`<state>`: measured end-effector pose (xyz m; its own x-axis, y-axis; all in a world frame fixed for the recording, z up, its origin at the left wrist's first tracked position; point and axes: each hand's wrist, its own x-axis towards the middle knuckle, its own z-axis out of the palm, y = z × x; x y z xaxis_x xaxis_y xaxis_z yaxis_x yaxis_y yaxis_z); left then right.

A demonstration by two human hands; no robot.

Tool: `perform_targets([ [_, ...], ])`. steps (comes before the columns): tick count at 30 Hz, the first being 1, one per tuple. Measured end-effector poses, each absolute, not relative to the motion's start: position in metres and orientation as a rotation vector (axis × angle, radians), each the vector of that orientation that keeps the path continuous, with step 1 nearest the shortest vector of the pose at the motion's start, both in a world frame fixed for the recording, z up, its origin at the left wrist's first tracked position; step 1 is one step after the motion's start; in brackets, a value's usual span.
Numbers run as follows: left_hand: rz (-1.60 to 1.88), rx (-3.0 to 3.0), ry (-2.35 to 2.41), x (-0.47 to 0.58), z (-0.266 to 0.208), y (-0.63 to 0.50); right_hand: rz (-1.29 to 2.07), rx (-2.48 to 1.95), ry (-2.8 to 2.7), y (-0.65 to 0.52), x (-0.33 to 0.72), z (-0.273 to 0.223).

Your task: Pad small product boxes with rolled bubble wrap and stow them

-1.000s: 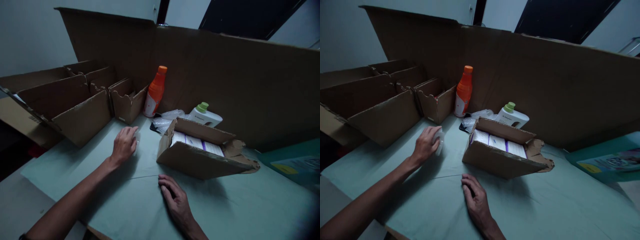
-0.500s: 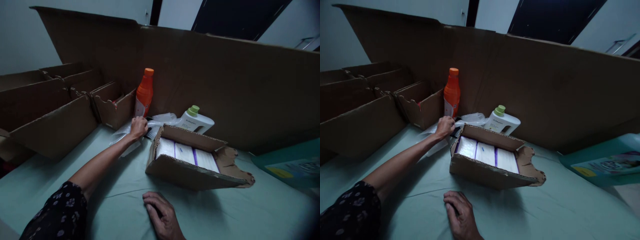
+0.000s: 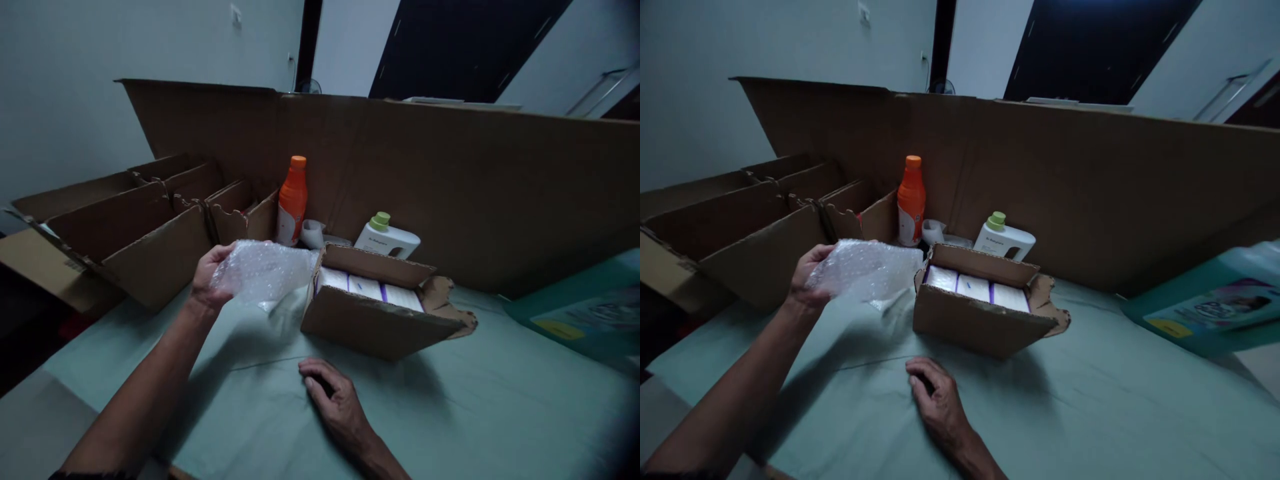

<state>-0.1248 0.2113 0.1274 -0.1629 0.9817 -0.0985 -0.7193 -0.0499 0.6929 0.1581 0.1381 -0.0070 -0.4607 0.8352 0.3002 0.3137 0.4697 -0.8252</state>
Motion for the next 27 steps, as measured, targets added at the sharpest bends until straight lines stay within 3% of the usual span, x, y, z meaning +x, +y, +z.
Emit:
perform_targets([
  [7, 1.363, 0.602, 0.895, -0.11, 0.122, 0.112, 0.24, -0.776, -2.135, 0.12, 0.154, 0.021],
  [9, 1.268, 0.658, 0.952, -0.095, 0.119, 0.095, 0.188, -0.706, -2.179, 0.119, 0.15, 0.025],
  [12, 1.191, 0.737, 1.021, -0.079, 0.115, 0.079, 0.38, -0.657, -2.16, 0.116, 0.159, 0.035],
  [18, 0.975, 0.623, 1.093, -0.075, 0.077, 0.066, 1.373, -1.063, -1.904, 0.112, 0.228, 0.068],
  [20, 0.832, 0.705, 1.162, -0.072, 0.057, 0.06, 1.476, -1.167, -1.859, 0.12, 0.246, 0.063],
  [27, 0.518, 1.68, 1.682, -0.069, 0.044, 0.032, 0.375, -1.371, -1.874, 0.134, 0.273, 0.026],
])
